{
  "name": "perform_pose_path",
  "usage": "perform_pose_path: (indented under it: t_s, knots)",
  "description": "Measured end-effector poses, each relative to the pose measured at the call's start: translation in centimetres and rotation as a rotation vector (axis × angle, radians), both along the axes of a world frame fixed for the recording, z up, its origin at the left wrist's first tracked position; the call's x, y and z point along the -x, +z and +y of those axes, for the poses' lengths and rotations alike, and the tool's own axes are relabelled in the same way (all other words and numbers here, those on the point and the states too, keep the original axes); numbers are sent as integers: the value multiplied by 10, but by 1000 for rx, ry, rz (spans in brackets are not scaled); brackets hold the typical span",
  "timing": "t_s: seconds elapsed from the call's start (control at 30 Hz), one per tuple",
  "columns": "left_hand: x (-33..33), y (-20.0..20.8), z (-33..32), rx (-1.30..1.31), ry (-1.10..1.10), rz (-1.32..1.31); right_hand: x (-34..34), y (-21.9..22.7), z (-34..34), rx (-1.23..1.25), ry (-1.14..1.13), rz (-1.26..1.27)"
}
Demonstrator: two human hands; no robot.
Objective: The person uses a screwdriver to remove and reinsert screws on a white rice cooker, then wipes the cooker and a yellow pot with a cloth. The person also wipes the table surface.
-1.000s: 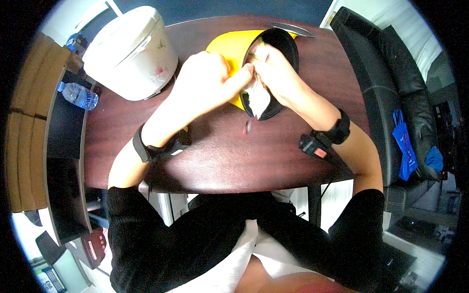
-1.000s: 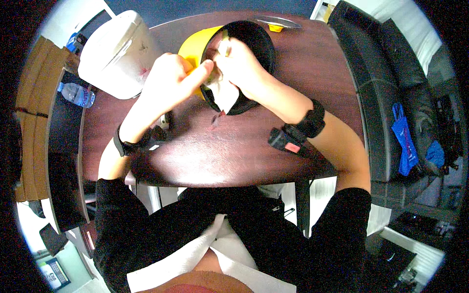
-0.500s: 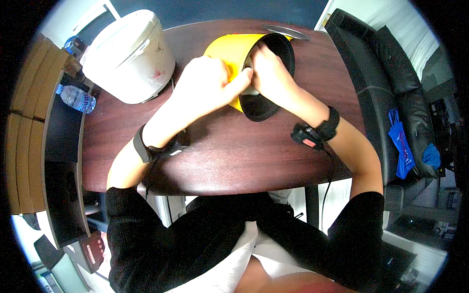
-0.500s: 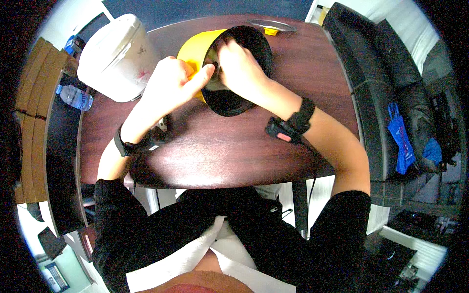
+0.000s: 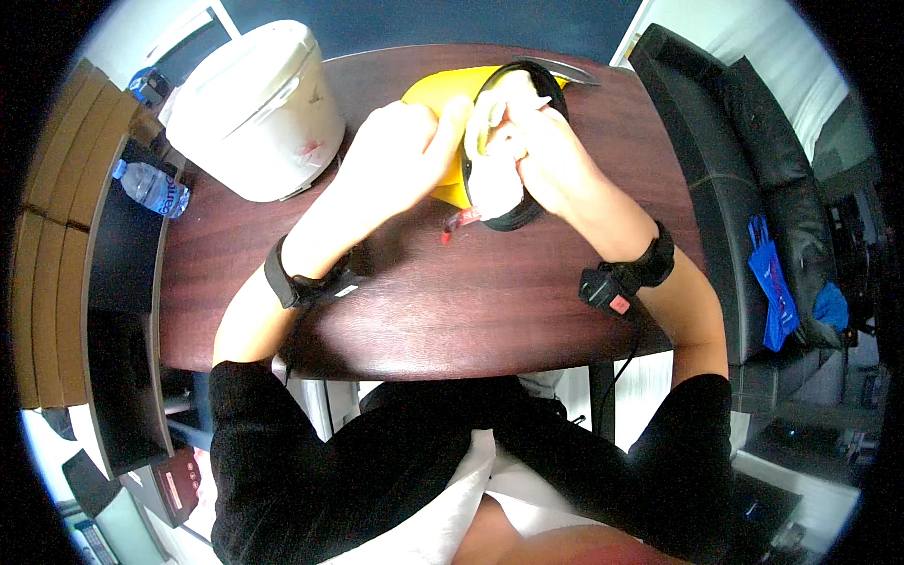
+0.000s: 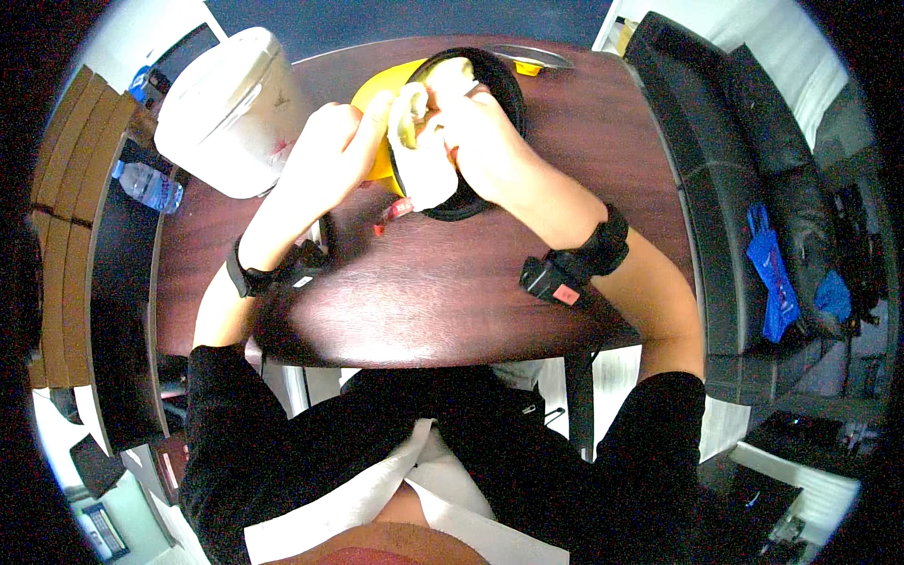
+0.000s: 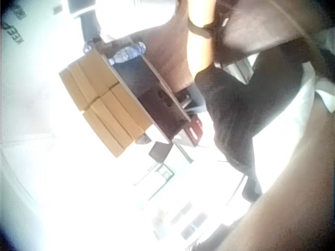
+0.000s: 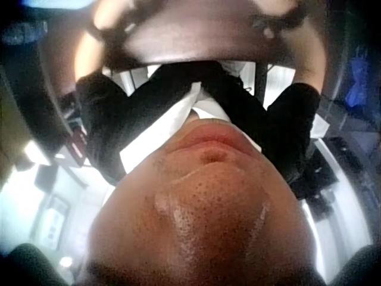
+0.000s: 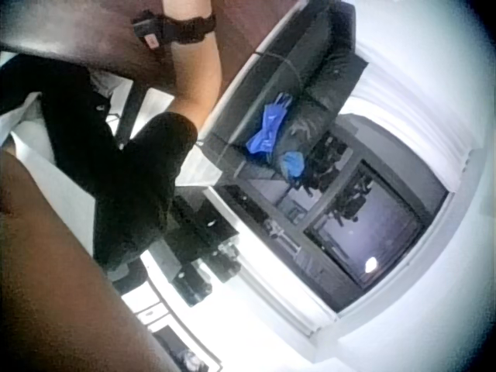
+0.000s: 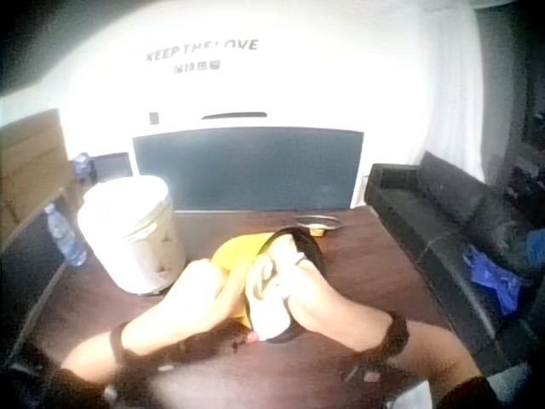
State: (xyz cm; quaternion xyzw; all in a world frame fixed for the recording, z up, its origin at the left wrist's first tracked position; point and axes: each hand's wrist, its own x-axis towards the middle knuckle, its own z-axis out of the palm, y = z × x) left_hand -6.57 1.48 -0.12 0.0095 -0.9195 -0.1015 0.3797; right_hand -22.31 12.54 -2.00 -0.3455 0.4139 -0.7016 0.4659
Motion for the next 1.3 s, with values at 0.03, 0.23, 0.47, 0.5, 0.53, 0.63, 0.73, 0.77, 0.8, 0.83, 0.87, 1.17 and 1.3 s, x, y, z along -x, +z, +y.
perform_pose_path:
  t_s: [0.03,0.23,0.47,0.5,0.53,0.63,0.73,0.77,0.8,0.83,0.87,1.17,1.3]
  knots:
    - [0,1,1,18,3,1,-8,-2,1,-12,-123,60]
    - [2,-7,-5,312,93,-3,-29,-6,19,69,-189,893]
    - [3,1,-3,2,247,-182,-25,-5,37,183,-117,1534]
    - [2,0,-4,59,232,-180,-21,-6,41,222,-103,1633]
    - [1,-1,-5,115,217,-179,-18,-6,46,262,-89,1731]
    - [-3,1,-7,131,196,-181,-7,-5,61,143,45,1921]
    - [6,7,-5,196,133,-253,19,-14,68,15,49,2143]
    - [6,10,-5,241,116,-292,26,-15,66,43,-1,2214]
    - [5,12,-5,235,129,-321,36,-15,63,74,-57,2210]
    - [5,14,-5,228,141,-350,44,-15,60,104,-113,2205]
    - [3,16,-7,223,156,-378,47,-6,57,145,-204,2219]
    - [7,8,-16,248,39,-42,70,33,15,438,-568,2249]
    - [6,-4,-28,197,8,-5,74,22,8,334,-441,2241]
